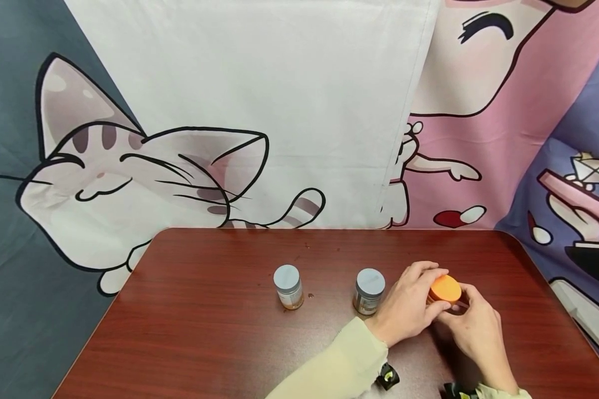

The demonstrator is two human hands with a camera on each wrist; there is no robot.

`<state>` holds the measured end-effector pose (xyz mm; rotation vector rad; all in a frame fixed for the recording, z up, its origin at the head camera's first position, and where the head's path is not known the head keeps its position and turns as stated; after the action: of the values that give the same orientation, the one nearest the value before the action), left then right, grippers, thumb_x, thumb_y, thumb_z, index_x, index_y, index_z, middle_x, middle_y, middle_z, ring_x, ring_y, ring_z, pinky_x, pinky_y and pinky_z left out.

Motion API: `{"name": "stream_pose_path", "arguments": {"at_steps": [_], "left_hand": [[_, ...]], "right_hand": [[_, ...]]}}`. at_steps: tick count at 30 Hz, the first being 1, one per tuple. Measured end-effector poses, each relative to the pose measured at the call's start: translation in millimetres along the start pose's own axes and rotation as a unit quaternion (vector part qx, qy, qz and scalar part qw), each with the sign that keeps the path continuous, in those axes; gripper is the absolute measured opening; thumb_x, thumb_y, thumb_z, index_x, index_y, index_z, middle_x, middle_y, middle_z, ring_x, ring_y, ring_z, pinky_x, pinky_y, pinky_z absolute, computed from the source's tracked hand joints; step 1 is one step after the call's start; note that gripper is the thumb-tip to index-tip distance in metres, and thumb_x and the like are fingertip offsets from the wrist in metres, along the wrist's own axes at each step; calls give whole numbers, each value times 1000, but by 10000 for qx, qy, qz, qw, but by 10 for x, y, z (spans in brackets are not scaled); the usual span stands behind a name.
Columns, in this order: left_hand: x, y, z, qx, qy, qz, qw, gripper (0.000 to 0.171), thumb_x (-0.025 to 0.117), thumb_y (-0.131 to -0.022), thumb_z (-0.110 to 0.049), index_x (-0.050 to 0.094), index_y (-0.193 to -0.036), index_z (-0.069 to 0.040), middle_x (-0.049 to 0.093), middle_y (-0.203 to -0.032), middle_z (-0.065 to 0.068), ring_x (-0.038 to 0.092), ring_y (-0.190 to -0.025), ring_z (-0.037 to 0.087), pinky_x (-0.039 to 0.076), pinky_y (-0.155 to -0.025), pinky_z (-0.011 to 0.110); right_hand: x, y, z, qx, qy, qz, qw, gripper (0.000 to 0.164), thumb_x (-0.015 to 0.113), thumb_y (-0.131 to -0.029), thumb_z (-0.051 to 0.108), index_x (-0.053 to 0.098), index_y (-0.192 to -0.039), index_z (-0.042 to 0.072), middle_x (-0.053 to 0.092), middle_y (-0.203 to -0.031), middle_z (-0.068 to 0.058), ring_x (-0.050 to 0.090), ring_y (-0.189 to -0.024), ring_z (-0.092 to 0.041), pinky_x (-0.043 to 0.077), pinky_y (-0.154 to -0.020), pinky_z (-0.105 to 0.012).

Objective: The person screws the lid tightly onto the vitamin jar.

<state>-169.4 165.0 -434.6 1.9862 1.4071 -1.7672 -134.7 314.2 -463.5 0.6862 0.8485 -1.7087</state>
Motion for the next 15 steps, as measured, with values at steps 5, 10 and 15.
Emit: {"name": "stream_pose_path", "arguments": {"at_steps": [5,10,15], "left_hand": [[-2,16,-15,-92,3,-181,9998,49,76,-88,-34,63,-133,-21,54,-131,-4,48,-113,5,33,-95,7],[-4,19,-23,-86,-8,-153,9998,45,75,-85,-27,67,-128,-23,54,-125,-6,47,-107,3,33,-87,6],[0,17,-23,24,-58,-75,10000,45,74,-86,-28,66,-129,-23,54,-126,-6,48,-108,3,34,-90,7]], "right_hand": [[3,-14,-9,79,44,47,9999,57,86,-73,16,58,-116,-9,66,-101,-33,61,-88,-49,43,-68,-52],[5,-22,-3,115,74,34,9999,53,83,-75,14,58,-116,-8,69,-98,-31,63,-88,-49,41,-68,-48],[9,-12,10,38,78,-38,10000,52,82,-74,11,58,-115,-9,69,-99,-32,63,-89,-50,42,-67,-48]]}}
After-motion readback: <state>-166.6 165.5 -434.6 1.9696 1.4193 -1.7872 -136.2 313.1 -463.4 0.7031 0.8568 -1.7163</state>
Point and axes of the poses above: each hand's wrist, its own y-axis away from the middle knuckle, its own x-axis out of the palm, z = x × y, the point moved 3 cm from there along -y, towards the middle knuckle
